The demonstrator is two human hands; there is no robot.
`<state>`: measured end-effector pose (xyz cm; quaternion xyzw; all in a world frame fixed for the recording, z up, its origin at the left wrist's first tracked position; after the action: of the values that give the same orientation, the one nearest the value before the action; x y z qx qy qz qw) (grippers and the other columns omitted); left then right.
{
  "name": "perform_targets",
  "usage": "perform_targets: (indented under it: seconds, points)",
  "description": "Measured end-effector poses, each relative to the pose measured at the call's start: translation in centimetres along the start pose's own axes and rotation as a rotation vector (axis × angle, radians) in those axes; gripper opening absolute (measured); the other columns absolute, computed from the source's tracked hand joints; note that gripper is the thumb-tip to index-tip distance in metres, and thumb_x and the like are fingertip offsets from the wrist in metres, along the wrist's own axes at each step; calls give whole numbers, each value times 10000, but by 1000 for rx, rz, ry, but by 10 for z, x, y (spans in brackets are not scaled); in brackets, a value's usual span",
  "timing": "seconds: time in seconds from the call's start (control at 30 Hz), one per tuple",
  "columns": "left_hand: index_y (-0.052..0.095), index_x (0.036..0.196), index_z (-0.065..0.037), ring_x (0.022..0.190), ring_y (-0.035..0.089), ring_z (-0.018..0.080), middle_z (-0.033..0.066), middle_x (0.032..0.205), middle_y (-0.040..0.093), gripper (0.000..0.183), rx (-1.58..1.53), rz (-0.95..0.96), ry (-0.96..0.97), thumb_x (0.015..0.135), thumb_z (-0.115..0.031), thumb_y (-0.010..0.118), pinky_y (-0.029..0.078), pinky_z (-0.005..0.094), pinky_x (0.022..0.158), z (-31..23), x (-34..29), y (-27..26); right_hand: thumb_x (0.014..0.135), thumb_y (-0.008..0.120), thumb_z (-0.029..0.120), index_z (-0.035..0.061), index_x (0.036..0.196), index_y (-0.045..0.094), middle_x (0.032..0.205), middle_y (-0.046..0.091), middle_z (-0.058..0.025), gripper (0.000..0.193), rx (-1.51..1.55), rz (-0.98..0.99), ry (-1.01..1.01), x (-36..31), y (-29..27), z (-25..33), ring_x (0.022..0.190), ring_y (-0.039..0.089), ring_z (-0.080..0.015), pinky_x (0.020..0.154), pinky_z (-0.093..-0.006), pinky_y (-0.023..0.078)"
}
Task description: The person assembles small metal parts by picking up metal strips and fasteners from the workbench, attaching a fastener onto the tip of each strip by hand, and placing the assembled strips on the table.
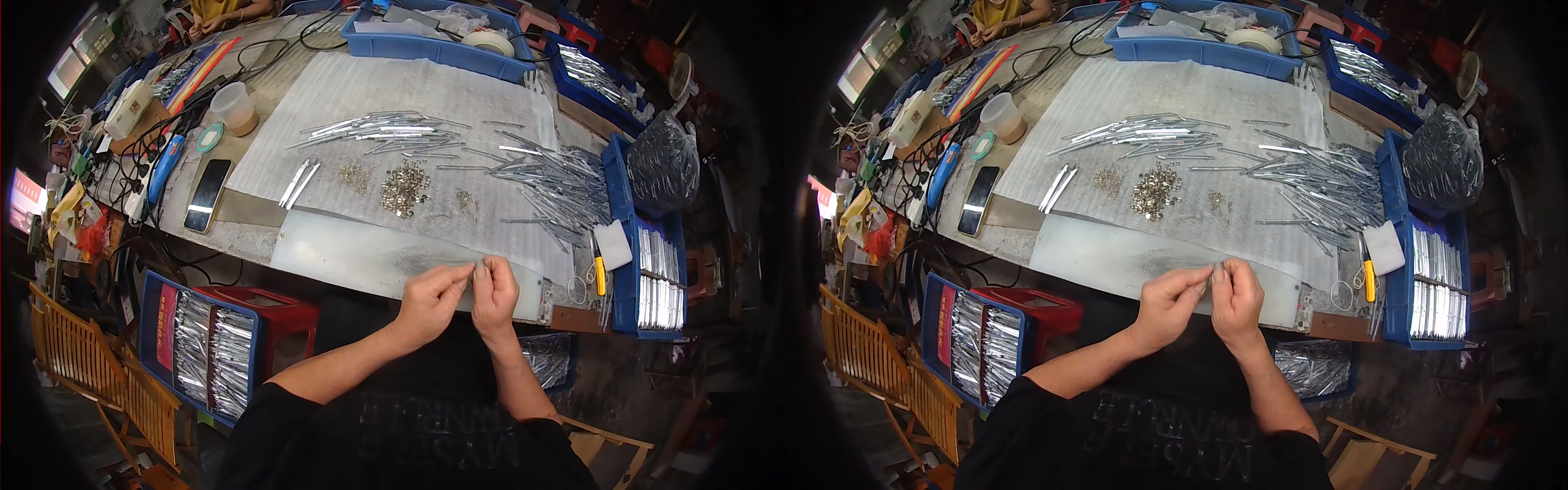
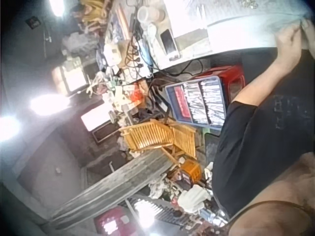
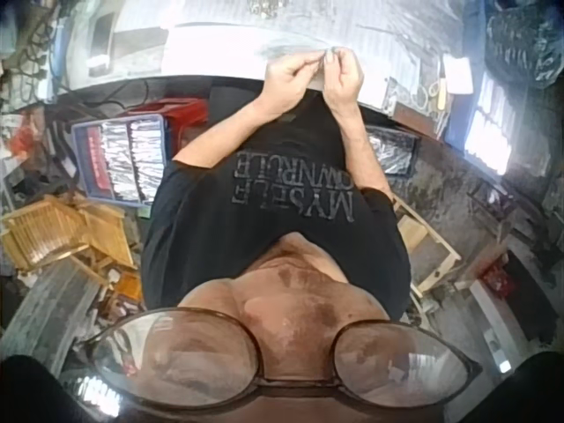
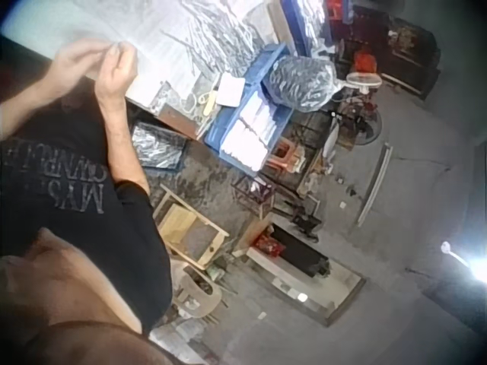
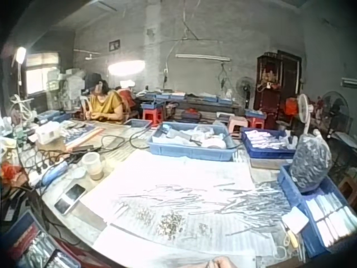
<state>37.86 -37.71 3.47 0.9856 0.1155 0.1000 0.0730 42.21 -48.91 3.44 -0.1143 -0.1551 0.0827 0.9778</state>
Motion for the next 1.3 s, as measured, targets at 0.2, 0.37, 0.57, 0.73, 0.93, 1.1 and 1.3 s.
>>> perform_targets:
  seconds: [0.2, 0.37, 0.57, 0.73, 0.93, 1.1, 1.3]
  points:
    - [592, 978, 21, 644, 544, 113, 95, 769, 595, 204, -207, -1, -101, 778, 24, 554, 440, 219, 562, 5, 1, 6, 846, 496, 84, -6, 775, 481, 641, 478, -43, 116, 52, -90, -105, -3, -4, 11, 569, 427, -101, 503, -232, 369]
    - [599, 957, 11, 608, 550, 175, 106, 690, 560, 216, 401, 73, 304, 753, 55, 544, 435, 258, 542, -26, 4, 8, 849, 500, 88, -5, 803, 500, 641, 473, -31, 104, 108, -38, 1, -4, -9, 0, 590, 422, -71, 514, -219, 371]
    - [589, 921, -3, 579, 509, 265, 115, 686, 498, 251, 651, 180, 434, 693, 73, 515, 432, 334, 523, -31, 11, -7, 850, 504, 92, -13, 843, 519, 660, 504, -33, 107, -35, -80, -13, 2, -40, -1, 587, 438, -66, 524, -203, 375]
    - [581, 942, -9, 676, 502, 255, 107, 732, 509, 358, 1000, 398, 481, 599, 89, 549, 435, 331, 588, -30, 7, -19, 843, 512, 87, -7, 810, 530, 603, 497, -23, 101, -69, -102, -19, 0, -54, -11, 534, 438, -70, 480, -217, 371]
    - [538, 965, 53, 731, 486, 250, 108, 796, 494, 379, 1068, 697, 507, 587, 41, 528, 441, 321, 630, -26, 9, -5, 845, 506, 87, -8, 812, 525, 626, 503, -6, 102, -1, -148, -2, -2, -55, -13, 555, 437, -56, 497, -206, 375]
    - [531, 961, 61, 728, 486, 244, 103, 784, 492, 362, 988, 711, 583, 603, 15, 522, 445, 322, 642, -10, 26, 38, 856, 491, 96, 0, 836, 509, 650, 483, 10, 100, 210, -133, 117, 1, -51, -16, 592, 419, -47, 540, -185, 364]
    - [534, 955, 45, 744, 495, 258, 108, 782, 495, 355, 939, 650, 603, 601, 25, 527, 446, 333, 650, -17, 25, 31, 863, 486, 100, 2, 831, 498, 658, 463, 15, 104, 279, -162, 124, -4, -56, -15, 595, 396, -43, 543, -174, 341]
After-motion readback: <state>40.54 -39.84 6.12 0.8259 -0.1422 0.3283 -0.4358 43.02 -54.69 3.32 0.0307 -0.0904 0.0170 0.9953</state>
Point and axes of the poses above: each hand's wrist, its own x-axis towards the middle knuckle, its own y-axis out of the palm, z = x × y, the point moved 6 cm from there along x, towards the middle knuckle
